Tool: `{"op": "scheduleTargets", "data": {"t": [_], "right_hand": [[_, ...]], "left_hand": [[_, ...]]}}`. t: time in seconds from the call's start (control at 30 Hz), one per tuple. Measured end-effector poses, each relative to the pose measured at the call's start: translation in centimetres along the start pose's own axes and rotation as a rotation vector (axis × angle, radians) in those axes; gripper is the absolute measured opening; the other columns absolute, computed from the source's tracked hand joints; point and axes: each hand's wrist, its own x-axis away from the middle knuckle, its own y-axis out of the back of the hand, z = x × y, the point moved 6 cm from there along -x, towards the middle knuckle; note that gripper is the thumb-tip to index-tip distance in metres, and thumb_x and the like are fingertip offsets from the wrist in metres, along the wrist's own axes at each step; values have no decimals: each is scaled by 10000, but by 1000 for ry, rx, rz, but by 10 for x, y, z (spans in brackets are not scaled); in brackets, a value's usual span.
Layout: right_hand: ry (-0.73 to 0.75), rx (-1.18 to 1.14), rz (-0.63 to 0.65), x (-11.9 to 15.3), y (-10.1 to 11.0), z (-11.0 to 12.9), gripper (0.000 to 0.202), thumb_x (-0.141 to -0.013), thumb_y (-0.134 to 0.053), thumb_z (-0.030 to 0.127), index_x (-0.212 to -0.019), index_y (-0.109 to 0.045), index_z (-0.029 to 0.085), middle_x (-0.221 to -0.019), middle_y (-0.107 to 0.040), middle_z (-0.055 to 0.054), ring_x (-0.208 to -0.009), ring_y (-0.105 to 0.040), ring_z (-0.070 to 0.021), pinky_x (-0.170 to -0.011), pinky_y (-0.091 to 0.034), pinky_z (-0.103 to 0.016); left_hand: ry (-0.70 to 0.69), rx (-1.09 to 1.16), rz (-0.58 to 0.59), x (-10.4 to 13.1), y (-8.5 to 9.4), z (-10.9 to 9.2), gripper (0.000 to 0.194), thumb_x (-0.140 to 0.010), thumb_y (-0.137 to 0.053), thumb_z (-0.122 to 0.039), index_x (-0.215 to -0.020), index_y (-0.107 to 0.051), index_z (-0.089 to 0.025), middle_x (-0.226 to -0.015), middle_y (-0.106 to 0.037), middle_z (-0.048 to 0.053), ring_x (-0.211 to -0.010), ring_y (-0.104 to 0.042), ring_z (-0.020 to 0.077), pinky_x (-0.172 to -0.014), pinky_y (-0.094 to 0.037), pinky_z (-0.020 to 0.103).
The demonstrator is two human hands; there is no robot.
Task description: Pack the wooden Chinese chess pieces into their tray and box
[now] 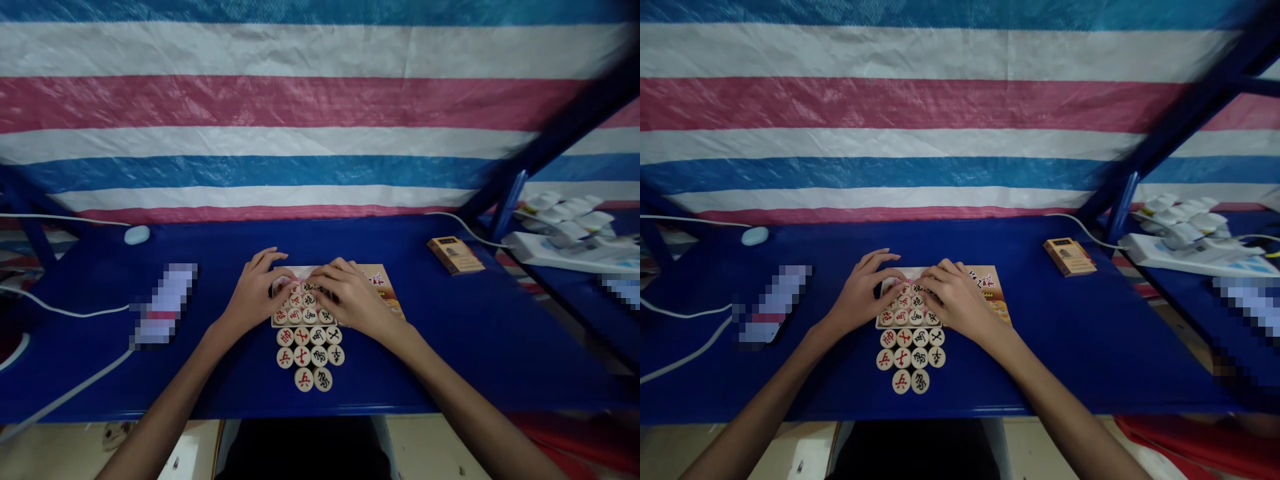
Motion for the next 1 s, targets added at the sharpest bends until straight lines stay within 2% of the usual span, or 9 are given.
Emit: {"op": "scheduleTargets", "data": {"t": [0.23, 0.4, 0.5, 0.6, 0.67, 0.8, 0.9, 1.0], "right_hand": [[-10, -11, -56, -1, 3, 1, 277, -997, -520, 222, -1206, -698, 254, -1087, -763, -35, -976, -586, -227, -839, -416, -403], [-38, 57, -104, 0, 20, 3, 293, -1008, -492, 219, -1232, -681, 213, -1132, -742, -80, -1014, -593, -260, -829, -428, -427], [-126, -21, -250, 16, 33, 13, 267, -990, -526, 199, -1211, -676, 202, -1110, -727, -85, -1016, -609, -253, -862, -467, -428], [-254, -158, -410, 51, 35, 30, 247, -961, -565, 163, -1176, -670, 223, -1061, -706, -71, -986, -638, -225, -871, -516, -401], [-275, -214, -403, 76, 27, 44, 276, -940, -596, 158, -1196, -658, 239, -1041, -691, -62, -971, -655, -214, -845, -543, -375], [-364, -298, -312, 113, 9, 55, 229, -929, -622, 196, -1155, -642, 233, -951, -658, -52, -800, -651, -181, -672, -552, -327], [-407, -298, -290, 122, 3, 55, 221, -923, -644, 237, -1143, -629, 227, -881, -625, -40, -733, -624, -170, -614, -534, -319], [-396, -278, -273, 120, 1, 54, 241, -928, -650, 246, -1166, -626, 227, -883, -620, -37, -749, -630, -162, -628, -537, -308]], "left_hand": [[12, 40, -48, -1, 3, 3, 115, -922, -637, -203, -988, -721, -244, -1299, -635, 64, -1350, -486, 289, -1076, -462, 532], [72, 58, -151, -1, 21, 3, 145, -959, -585, -186, -1026, -705, -230, -1237, -656, 65, -1228, -564, 248, -1043, -472, 478], [153, 103, -260, 17, 37, -8, 134, -978, -571, -195, -980, -703, -217, -1049, -686, 43, -1026, -625, 200, -929, -500, 391], [319, 218, -344, 56, 43, -22, 131, -984, -571, -206, -978, -701, -223, -895, -656, 13, -815, -619, 149, -754, -500, 309], [346, 270, -341, 84, 40, -36, 93, -965, -605, -214, -964, -696, -228, -833, -624, 1, -724, -590, 131, -667, -482, 282], [350, 256, -191, 118, 24, -56, 114, -944, -633, -232, -1050, -676, -242, -806, -588, -9, -629, -554, 111, -601, -485, 263], [336, 201, -159, 123, 19, -60, 150, -933, -646, -254, -1083, -658, -247, -825, -589, -4, -623, -563, 115, -588, -497, 264], [319, 167, -146, 120, 17, -60, 163, -933, -649, -267, -1096, -653, -249, -858, -600, 6, -654, -594, 122, -594, -511, 258]]}}
